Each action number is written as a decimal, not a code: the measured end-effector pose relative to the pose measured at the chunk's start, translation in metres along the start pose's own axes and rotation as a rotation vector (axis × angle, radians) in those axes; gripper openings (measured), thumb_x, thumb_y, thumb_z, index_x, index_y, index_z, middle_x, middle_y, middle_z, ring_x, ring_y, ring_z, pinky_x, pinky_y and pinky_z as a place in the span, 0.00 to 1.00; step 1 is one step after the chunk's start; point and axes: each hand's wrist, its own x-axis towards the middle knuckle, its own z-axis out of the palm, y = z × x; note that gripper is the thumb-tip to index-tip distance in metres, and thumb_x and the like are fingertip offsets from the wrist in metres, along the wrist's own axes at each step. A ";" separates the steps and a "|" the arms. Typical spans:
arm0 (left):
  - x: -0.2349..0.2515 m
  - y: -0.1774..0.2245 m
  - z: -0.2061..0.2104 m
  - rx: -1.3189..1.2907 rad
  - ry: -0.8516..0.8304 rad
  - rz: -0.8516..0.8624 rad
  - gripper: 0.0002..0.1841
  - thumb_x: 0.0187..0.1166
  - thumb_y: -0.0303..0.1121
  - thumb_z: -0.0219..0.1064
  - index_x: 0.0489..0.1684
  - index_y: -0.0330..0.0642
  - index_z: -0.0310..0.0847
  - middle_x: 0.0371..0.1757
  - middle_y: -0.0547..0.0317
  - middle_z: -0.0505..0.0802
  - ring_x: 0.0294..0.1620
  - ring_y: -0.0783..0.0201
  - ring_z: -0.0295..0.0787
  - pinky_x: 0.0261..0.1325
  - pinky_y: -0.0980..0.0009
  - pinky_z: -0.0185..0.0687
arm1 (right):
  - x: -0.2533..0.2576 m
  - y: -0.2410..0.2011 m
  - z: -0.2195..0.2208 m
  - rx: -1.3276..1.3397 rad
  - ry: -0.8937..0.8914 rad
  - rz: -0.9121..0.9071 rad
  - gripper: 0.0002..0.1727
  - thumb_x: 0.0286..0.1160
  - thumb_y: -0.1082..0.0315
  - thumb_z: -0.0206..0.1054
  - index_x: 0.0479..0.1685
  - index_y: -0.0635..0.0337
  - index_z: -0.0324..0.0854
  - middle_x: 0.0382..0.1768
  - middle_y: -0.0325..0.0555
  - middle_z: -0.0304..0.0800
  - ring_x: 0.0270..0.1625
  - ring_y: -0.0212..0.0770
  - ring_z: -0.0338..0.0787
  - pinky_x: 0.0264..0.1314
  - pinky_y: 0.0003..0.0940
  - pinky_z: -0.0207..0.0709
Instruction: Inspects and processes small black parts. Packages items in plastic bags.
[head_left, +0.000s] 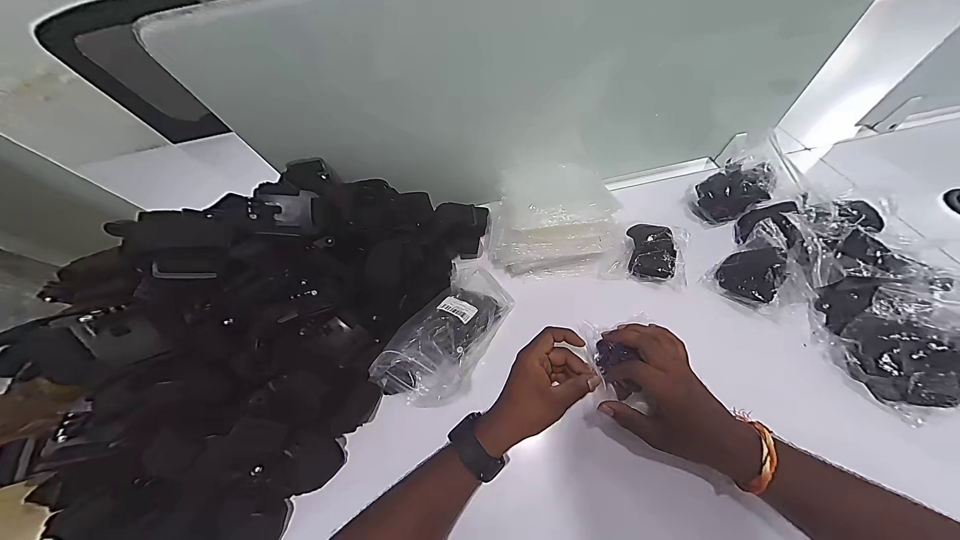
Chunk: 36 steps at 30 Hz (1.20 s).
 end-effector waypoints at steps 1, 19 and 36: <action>-0.001 0.000 0.000 0.013 -0.029 0.007 0.23 0.69 0.18 0.76 0.60 0.35 0.70 0.35 0.61 0.94 0.33 0.68 0.93 0.41 0.71 0.91 | 0.000 0.000 -0.001 0.005 -0.005 0.002 0.22 0.75 0.37 0.66 0.42 0.46 0.85 0.74 0.47 0.80 0.84 0.48 0.70 0.85 0.66 0.52; -0.002 -0.001 0.006 0.028 0.128 0.002 0.08 0.77 0.22 0.71 0.45 0.35 0.75 0.32 0.59 0.92 0.31 0.66 0.93 0.39 0.69 0.93 | -0.004 -0.002 0.000 0.111 0.057 0.002 0.09 0.77 0.55 0.64 0.34 0.45 0.86 0.72 0.44 0.83 0.83 0.44 0.72 0.87 0.62 0.53; -0.001 -0.002 0.004 -0.047 0.097 0.022 0.17 0.66 0.16 0.77 0.42 0.40 0.72 0.34 0.62 0.94 0.33 0.70 0.94 0.40 0.72 0.91 | -0.002 -0.003 0.001 0.084 0.034 0.032 0.15 0.79 0.47 0.65 0.33 0.46 0.86 0.70 0.44 0.84 0.81 0.44 0.74 0.84 0.64 0.54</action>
